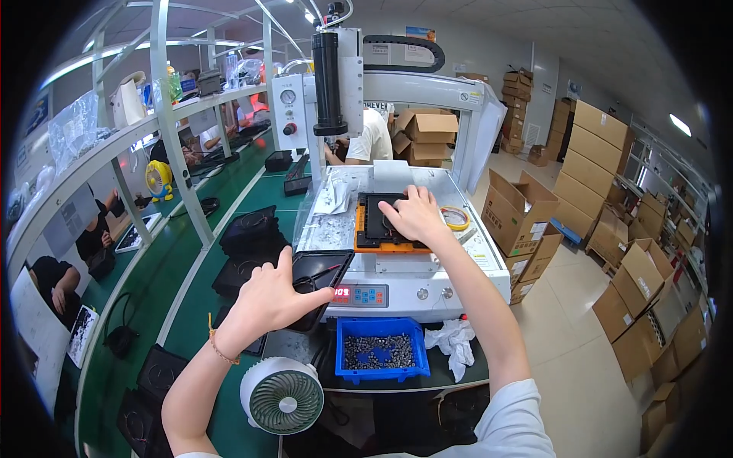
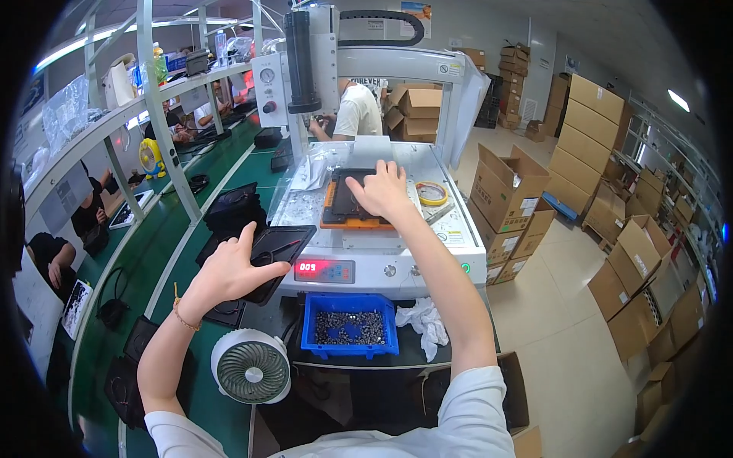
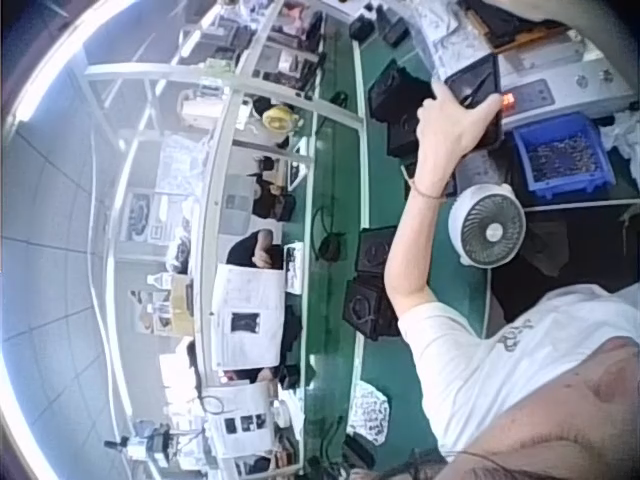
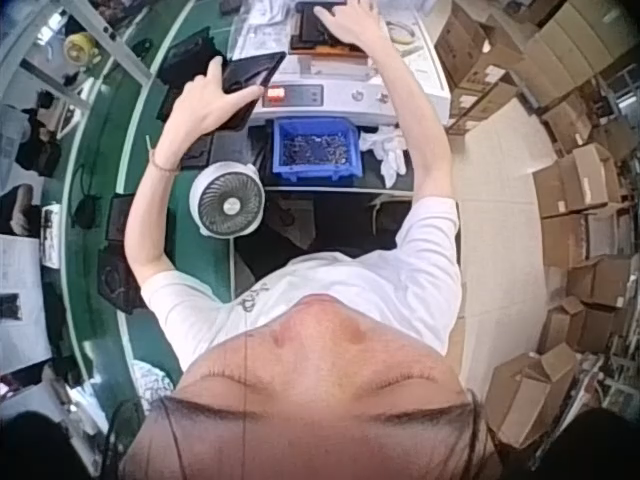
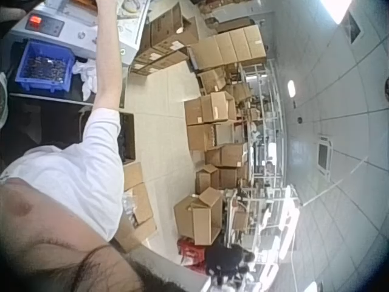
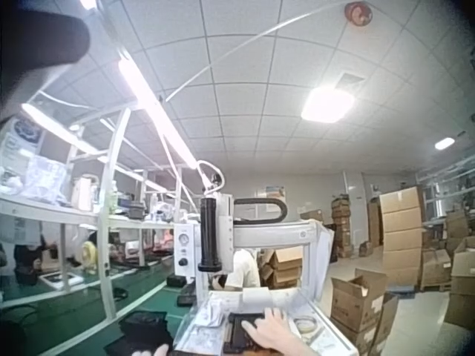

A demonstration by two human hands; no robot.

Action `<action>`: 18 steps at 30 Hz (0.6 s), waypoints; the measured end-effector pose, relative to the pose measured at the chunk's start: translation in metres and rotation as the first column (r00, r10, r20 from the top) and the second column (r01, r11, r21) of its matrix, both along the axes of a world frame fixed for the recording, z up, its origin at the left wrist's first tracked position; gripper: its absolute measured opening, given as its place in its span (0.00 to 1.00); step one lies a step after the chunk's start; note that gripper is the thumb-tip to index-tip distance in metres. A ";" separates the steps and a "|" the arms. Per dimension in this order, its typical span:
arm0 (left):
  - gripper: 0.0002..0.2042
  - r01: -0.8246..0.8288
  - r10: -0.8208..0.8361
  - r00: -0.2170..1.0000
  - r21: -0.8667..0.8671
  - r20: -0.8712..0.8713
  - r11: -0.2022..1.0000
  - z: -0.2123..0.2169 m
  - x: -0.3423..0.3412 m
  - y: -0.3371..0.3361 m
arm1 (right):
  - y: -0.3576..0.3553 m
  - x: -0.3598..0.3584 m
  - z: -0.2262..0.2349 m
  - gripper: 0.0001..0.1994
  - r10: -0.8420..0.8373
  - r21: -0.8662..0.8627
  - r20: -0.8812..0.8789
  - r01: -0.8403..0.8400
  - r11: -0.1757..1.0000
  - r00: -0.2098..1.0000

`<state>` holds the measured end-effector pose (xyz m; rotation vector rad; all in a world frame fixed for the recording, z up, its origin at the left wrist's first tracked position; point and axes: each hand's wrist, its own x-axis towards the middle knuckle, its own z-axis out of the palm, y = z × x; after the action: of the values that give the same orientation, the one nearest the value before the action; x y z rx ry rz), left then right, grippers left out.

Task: Assembling components onto a plastic back plate using an automated machine and hand-placed screws on an assembly line.

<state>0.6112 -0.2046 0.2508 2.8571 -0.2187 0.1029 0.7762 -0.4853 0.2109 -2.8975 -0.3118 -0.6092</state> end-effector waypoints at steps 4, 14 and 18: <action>0.57 0.038 -0.039 0.999 -0.050 -0.012 0.998 -0.001 -0.011 -0.003 | -0.042 -0.024 -0.004 0.19 0.214 0.126 0.304 -0.262 0.957 0.928; 0.53 0.083 -0.080 0.997 -0.152 0.025 0.985 -0.010 -0.040 0.012 | -0.139 -0.180 -0.106 0.12 -0.057 0.359 0.478 -0.136 0.923 0.876; 0.53 0.164 -0.163 0.986 -0.166 0.019 0.972 -0.013 -0.039 -0.007 | -0.137 -0.197 -0.128 0.14 -0.072 0.325 0.509 -0.114 0.939 0.857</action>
<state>0.5726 -0.2115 0.2373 2.6598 -0.4245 0.0911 0.5793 -0.6227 0.0827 -2.3472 -0.2652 -1.2970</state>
